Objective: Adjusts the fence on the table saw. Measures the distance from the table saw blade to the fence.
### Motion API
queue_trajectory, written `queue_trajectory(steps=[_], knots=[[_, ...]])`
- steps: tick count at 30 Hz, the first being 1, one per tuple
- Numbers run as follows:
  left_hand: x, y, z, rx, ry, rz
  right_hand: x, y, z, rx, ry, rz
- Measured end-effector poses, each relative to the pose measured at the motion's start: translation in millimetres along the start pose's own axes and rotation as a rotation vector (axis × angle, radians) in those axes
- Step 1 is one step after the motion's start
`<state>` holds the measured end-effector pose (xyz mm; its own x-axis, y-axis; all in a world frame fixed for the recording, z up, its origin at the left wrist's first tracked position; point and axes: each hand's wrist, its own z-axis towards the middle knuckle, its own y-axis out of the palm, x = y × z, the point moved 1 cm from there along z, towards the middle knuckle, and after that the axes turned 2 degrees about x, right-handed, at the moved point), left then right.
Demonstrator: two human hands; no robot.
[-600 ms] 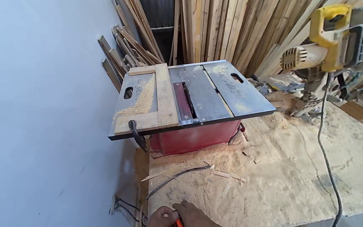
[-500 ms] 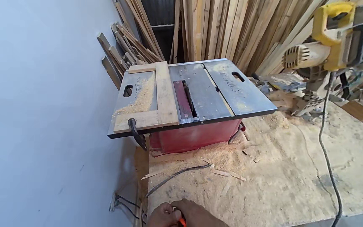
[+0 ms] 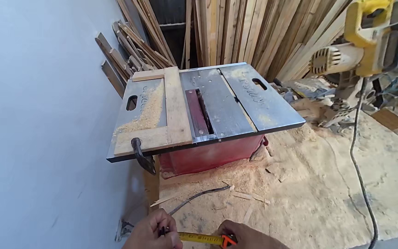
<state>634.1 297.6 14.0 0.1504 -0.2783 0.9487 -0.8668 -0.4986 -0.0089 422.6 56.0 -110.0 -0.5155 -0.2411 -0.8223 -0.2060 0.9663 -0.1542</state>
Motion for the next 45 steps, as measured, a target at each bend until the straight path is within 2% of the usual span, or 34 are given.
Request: queue_trajectory(steps=[2,4,5,6,9,10,12,14,16,19,24,30,41,45], knots=[[11.7,-12.5,-2.5,-0.013,0.060,-0.113,-17.4,-8.9,-9.1,-0.020,-0.028,0.065],[34.7,-33.4,-4.7,-0.123,0.231,-0.103,-56.6,-42.2,-28.3,0.141,-0.094,0.027],[49.2,-45.5,-4.3,-0.124,0.329,-0.039,-77.7,-67.1,-38.9,0.281,-0.148,-0.004],[63.7,-57.7,-2.3,-0.047,0.429,0.061,-96.6,-93.4,-48.9,0.469,-0.203,-0.053],[83.7,-104.6,31.4,0.362,0.706,0.428,-133.8,-174.0,-62.4,1.020,-0.339,-0.370],[83.8,-123.5,48.1,0.460,0.733,0.605,-139.5,-200.3,-59.1,1.122,-0.368,-0.491],[86.0,-149.9,77.3,0.529,0.639,0.959,-146.0,-238.7,-44.9,1.219,-0.360,-0.590],[87.9,-162.8,101.5,0.446,0.538,1.117,-146.8,-258.6,-27.1,1.243,-0.341,-0.589],[86.3,-168.4,116.6,0.329,0.446,1.168,-144.3,-267.3,-12.2,1.243,-0.359,-0.585],[86.4,-167.7,129.0,0.259,0.411,1.238,-136.1,-274.3,-3.2,1.267,-0.432,-0.593],[74.5,-167.1,141.1,0.305,0.524,1.312,-122.3,-280.8,-4.7,1.352,-0.498,-0.533],[60.1,-168.3,141.2,0.387,0.693,1.280,-118.0,-281.6,-5.1,1.415,-0.488,-0.459],[54.1,-169.5,142.2,0.427,0.817,1.246,-118.1,-283.2,-1.8,1.400,-0.488,-0.481],[55.2,-173.8,141.5,0.410,0.812,1.182,-119.7,-282.4,-2.5,1.390,-0.489,-0.474]])
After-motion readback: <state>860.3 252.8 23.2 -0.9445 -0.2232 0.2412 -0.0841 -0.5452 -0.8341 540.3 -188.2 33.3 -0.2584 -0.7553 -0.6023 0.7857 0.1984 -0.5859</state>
